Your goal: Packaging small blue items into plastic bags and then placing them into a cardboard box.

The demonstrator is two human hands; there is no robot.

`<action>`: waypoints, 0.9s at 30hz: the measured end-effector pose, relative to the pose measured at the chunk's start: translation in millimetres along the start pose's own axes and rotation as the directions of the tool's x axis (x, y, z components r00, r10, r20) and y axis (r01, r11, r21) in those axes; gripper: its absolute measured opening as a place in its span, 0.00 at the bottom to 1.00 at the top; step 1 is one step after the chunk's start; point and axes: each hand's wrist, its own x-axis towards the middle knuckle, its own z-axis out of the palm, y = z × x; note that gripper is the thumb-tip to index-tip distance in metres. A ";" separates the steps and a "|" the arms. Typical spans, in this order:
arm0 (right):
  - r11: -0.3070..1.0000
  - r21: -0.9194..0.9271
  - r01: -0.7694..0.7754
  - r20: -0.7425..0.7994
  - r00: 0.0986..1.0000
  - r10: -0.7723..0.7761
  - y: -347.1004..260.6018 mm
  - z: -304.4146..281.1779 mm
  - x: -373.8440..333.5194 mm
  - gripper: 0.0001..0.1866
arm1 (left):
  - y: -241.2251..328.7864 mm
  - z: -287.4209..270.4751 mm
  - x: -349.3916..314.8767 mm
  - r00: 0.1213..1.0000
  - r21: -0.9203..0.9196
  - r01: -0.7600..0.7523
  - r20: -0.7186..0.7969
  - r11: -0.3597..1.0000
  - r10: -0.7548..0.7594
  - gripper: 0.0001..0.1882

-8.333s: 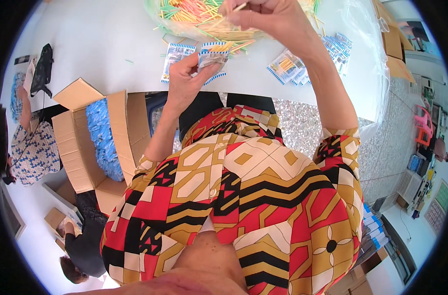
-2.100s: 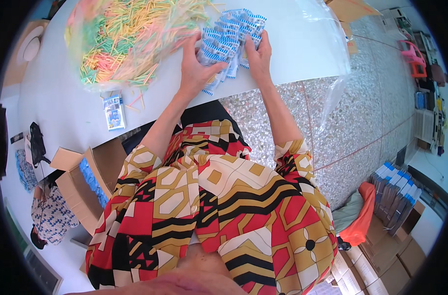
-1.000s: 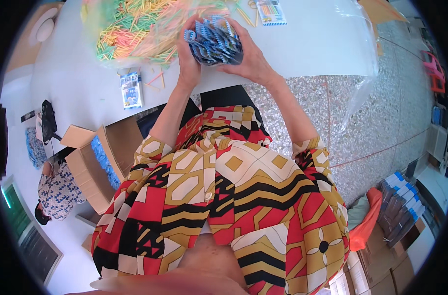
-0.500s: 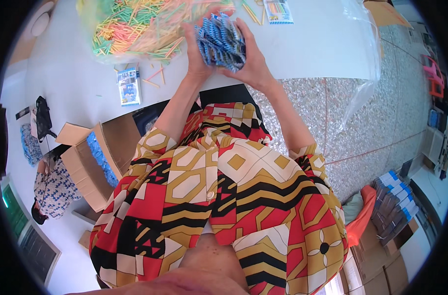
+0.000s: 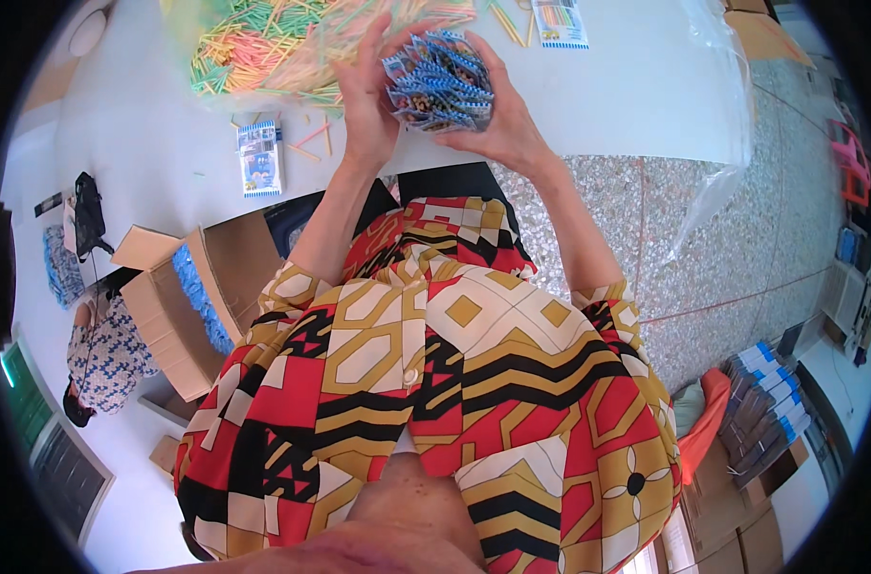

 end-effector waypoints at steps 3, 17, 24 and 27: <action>0.998 0.036 0.055 -0.025 0.998 -0.054 3.2 9.0 -2.3 0.60 | -8.0 -4.4 -0.8 0.995 -0.224 0.073 -0.046 0.972 -0.085 0.38; 0.994 -0.101 -0.037 -0.044 0.999 0.033 17.2 12.1 16.8 0.48 | 3.8 -37.1 -6.2 0.967 0.416 -0.073 0.253 0.906 -0.038 0.55; 0.968 -0.158 -0.193 -0.114 0.978 0.176 11.0 0.9 8.8 0.30 | -1.6 -41.8 -4.2 0.944 0.633 -0.266 0.325 0.727 0.062 0.55; 0.989 -0.030 -0.146 -0.032 0.989 0.145 -20.6 25.1 10.6 0.30 | 27.3 -42.2 -26.8 0.968 0.686 -0.215 0.242 0.695 0.060 0.53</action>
